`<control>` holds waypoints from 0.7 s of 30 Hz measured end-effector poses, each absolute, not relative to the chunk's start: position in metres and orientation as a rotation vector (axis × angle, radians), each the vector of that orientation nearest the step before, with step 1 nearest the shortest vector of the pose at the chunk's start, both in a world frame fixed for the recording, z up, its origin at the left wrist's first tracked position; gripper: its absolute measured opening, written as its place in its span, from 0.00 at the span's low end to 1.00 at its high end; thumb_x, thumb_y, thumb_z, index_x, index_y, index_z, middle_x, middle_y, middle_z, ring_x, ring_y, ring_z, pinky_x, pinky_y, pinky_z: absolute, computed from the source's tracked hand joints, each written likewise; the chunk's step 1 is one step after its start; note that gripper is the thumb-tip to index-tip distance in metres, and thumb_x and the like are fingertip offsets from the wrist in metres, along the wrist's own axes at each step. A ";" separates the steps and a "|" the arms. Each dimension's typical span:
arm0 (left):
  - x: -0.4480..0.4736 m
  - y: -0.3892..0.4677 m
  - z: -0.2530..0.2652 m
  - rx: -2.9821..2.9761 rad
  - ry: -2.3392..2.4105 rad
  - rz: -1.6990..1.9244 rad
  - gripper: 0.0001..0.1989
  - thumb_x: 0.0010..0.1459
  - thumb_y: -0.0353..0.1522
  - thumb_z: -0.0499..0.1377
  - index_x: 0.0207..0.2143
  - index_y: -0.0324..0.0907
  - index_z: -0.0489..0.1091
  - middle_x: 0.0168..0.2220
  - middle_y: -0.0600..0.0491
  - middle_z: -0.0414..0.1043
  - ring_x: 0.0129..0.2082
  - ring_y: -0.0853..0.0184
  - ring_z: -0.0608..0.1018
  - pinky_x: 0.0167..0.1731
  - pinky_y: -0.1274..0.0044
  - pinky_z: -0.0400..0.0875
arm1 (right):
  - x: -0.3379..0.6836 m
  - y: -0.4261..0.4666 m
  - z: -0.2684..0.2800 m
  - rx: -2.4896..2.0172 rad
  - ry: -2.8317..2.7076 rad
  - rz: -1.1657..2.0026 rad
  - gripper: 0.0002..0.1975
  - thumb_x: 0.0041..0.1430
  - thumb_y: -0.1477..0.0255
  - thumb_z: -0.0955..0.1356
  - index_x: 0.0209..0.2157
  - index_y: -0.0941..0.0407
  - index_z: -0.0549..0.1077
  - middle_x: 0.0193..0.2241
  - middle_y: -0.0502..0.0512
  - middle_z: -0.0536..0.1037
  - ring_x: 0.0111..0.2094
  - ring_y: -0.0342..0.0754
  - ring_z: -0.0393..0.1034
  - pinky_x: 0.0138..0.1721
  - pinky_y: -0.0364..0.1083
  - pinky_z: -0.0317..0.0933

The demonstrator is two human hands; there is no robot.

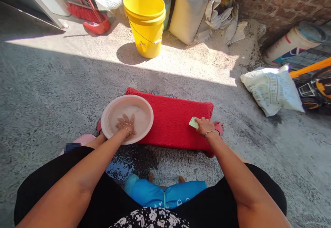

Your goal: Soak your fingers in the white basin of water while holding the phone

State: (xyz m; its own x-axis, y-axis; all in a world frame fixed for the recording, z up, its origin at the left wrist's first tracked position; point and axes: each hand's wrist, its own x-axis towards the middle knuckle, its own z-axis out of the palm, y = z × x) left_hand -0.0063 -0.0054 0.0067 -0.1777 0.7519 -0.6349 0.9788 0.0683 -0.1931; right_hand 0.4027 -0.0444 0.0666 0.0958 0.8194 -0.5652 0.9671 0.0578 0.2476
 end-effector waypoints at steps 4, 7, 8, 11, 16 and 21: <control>-0.006 -0.006 0.009 1.729 1.971 -0.881 0.60 0.41 0.42 0.70 0.69 0.54 0.35 0.71 0.37 0.31 0.66 0.31 0.49 0.52 0.48 0.63 | 0.294 0.008 0.057 1.685 2.052 -0.353 0.27 0.57 0.67 0.65 0.59 0.47 0.65 0.51 0.62 0.68 0.50 0.56 0.63 0.47 0.51 0.54; -0.006 -0.006 0.010 1.732 1.960 -0.914 0.60 0.42 0.43 0.69 0.69 0.53 0.34 0.71 0.36 0.32 0.66 0.31 0.49 0.52 0.48 0.64 | 0.238 0.036 0.046 1.633 2.176 -0.408 0.26 0.58 0.66 0.65 0.59 0.46 0.64 0.52 0.61 0.67 0.50 0.55 0.63 0.47 0.51 0.53; -0.006 -0.005 0.010 1.731 1.959 -0.925 0.60 0.42 0.43 0.69 0.69 0.53 0.34 0.71 0.35 0.31 0.66 0.31 0.49 0.52 0.49 0.64 | 0.228 0.043 0.042 1.624 2.193 -0.420 0.26 0.58 0.66 0.65 0.59 0.46 0.64 0.52 0.61 0.67 0.50 0.55 0.63 0.47 0.51 0.53; -0.006 -0.005 0.006 1.730 1.963 -0.954 0.60 0.42 0.43 0.69 0.69 0.53 0.33 0.71 0.35 0.31 0.66 0.31 0.49 0.51 0.49 0.65 | 0.230 0.051 0.035 1.615 2.176 -0.434 0.26 0.58 0.65 0.64 0.60 0.46 0.64 0.53 0.61 0.67 0.50 0.55 0.63 0.48 0.51 0.53; -0.007 -0.004 0.001 1.728 1.976 -0.958 0.61 0.41 0.44 0.70 0.69 0.55 0.33 0.71 0.36 0.30 0.66 0.32 0.49 0.51 0.49 0.65 | 0.323 0.031 0.033 1.704 2.021 -0.353 0.29 0.56 0.67 0.66 0.61 0.46 0.62 0.52 0.61 0.67 0.50 0.55 0.64 0.47 0.51 0.54; -0.007 -0.004 0.004 1.720 1.985 -0.916 0.61 0.40 0.43 0.70 0.69 0.55 0.34 0.71 0.37 0.31 0.66 0.32 0.49 0.51 0.49 0.65 | 0.458 -0.017 0.045 1.867 1.670 -0.322 0.27 0.57 0.67 0.65 0.60 0.47 0.65 0.50 0.63 0.70 0.49 0.59 0.67 0.45 0.54 0.58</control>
State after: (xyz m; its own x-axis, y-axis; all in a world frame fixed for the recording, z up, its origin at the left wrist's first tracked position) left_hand -0.0067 -0.0040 0.0037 -0.1957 0.7382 -0.6456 0.9702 0.0499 -0.2371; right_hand 0.4581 -0.0170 0.0446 0.1762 0.8143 -0.5531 0.9615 -0.0219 0.2741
